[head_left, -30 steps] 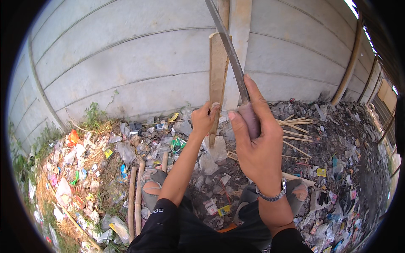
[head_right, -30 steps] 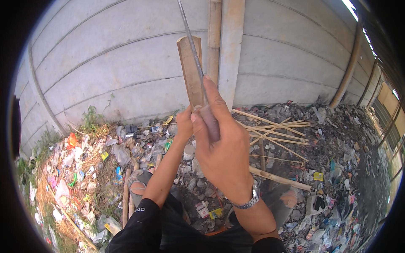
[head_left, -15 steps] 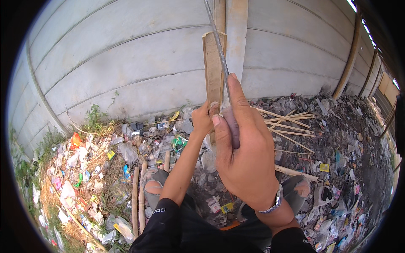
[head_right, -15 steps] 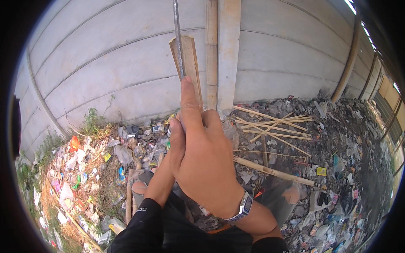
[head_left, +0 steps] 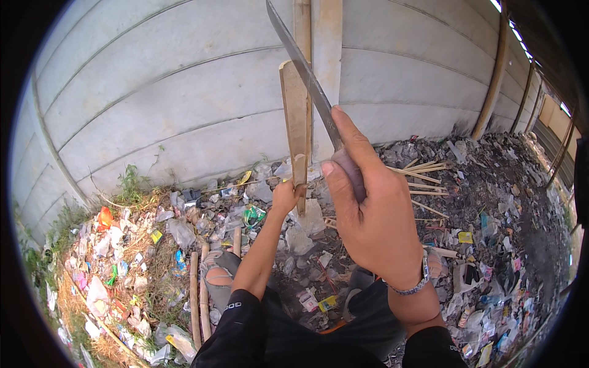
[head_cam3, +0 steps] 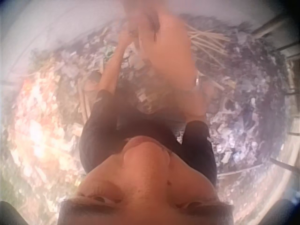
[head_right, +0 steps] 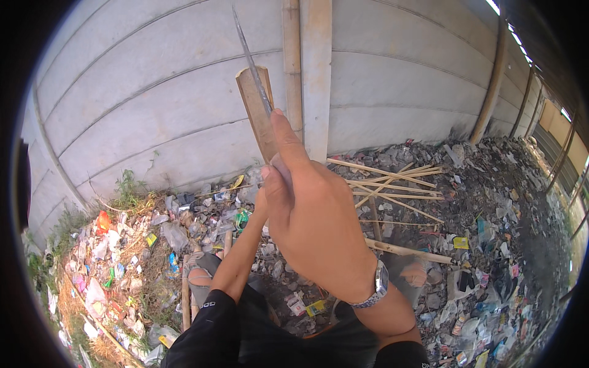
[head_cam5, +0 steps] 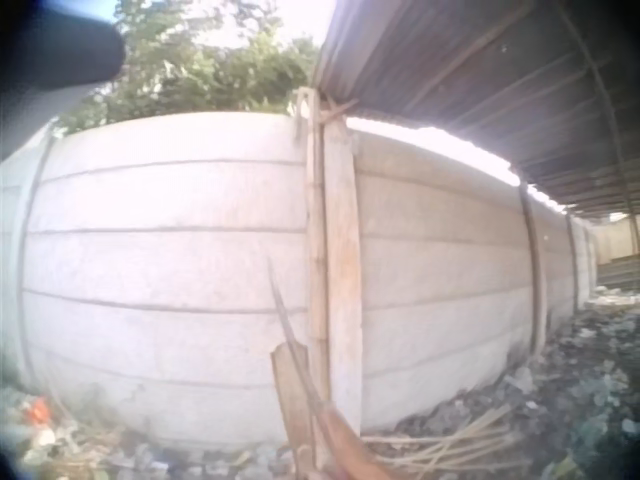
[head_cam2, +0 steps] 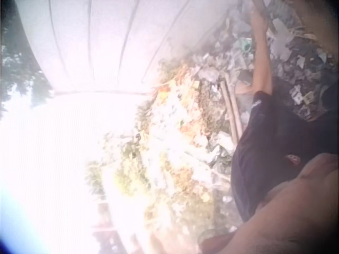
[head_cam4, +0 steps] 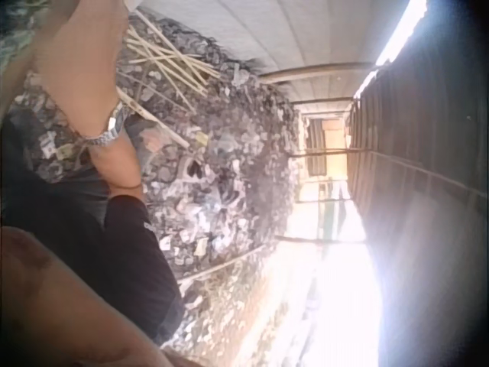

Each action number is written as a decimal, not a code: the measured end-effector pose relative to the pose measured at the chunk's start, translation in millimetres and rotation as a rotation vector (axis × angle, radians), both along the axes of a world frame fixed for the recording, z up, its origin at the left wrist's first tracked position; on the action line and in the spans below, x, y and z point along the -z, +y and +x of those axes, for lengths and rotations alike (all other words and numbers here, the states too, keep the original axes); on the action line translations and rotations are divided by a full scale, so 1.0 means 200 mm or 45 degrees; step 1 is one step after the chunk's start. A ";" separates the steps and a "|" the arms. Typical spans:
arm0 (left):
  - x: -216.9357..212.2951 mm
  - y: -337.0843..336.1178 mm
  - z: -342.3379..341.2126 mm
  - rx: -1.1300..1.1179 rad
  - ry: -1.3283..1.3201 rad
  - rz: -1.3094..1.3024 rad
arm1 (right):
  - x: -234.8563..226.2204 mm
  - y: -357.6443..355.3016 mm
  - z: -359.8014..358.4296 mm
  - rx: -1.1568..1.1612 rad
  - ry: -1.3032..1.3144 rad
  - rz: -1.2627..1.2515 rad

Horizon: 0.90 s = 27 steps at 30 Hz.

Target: The person sits on a small stool in a cluttered area and uses a large knife to split bamboo poles into thin strips. They repeatedly pick up bamboo sections, position them vertically, and strike them with the knife to separate the material into smaller pieces.

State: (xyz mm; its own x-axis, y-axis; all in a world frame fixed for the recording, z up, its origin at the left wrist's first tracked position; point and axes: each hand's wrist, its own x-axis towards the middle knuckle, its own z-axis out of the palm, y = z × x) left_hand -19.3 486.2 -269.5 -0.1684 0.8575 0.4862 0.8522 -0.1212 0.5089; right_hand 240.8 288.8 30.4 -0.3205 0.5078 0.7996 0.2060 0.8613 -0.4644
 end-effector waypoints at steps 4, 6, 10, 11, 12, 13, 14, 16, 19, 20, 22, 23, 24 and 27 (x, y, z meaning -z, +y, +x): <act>-0.32 0.02 0.16 0.051 -0.031 0.283 | -0.20 -0.05 0.17 0.120 0.115 0.035; -0.53 -0.01 0.28 0.058 -0.045 0.393 | -0.28 -0.10 0.23 0.206 0.199 0.113; -0.50 0.00 0.22 -0.023 -0.007 0.168 | -0.18 0.01 0.18 0.208 0.164 0.081; -0.38 -0.01 0.11 -0.099 0.020 0.030 | -0.06 0.12 0.11 0.163 0.067 0.061; -0.25 0.02 0.12 -0.107 0.013 0.017 | 0.00 0.20 0.11 0.166 -0.025 -0.044; -0.11 0.06 0.14 -0.107 0.008 0.007 | 0.06 0.28 0.11 0.179 -0.119 -0.149; 0.02 0.07 0.17 -0.070 -0.039 0.012 | 0.08 0.30 0.11 0.195 -0.118 -0.345; 0.11 0.08 0.17 -0.024 -0.107 0.026 | 0.06 0.31 0.15 0.113 -0.020 -0.372; 0.05 0.12 0.20 -0.067 -0.116 -0.019 | 0.06 0.32 0.16 0.037 -0.001 -0.382; 0.05 0.13 0.20 -0.089 -0.116 0.007 | 0.05 0.33 0.15 0.029 -0.005 -0.360; -0.01 0.13 0.18 -0.147 -0.075 -0.015 | 0.02 0.32 0.15 0.015 -0.015 -0.290; -0.05 0.14 0.17 -0.178 -0.053 -0.025 | -0.04 0.31 0.16 0.028 -0.002 -0.275; -0.09 0.15 0.19 -0.165 -0.054 0.106 | -0.09 0.29 0.17 0.047 0.007 -0.270; -0.41 0.09 0.27 -0.124 -0.027 0.475 | -0.31 0.21 0.26 0.183 0.120 -0.050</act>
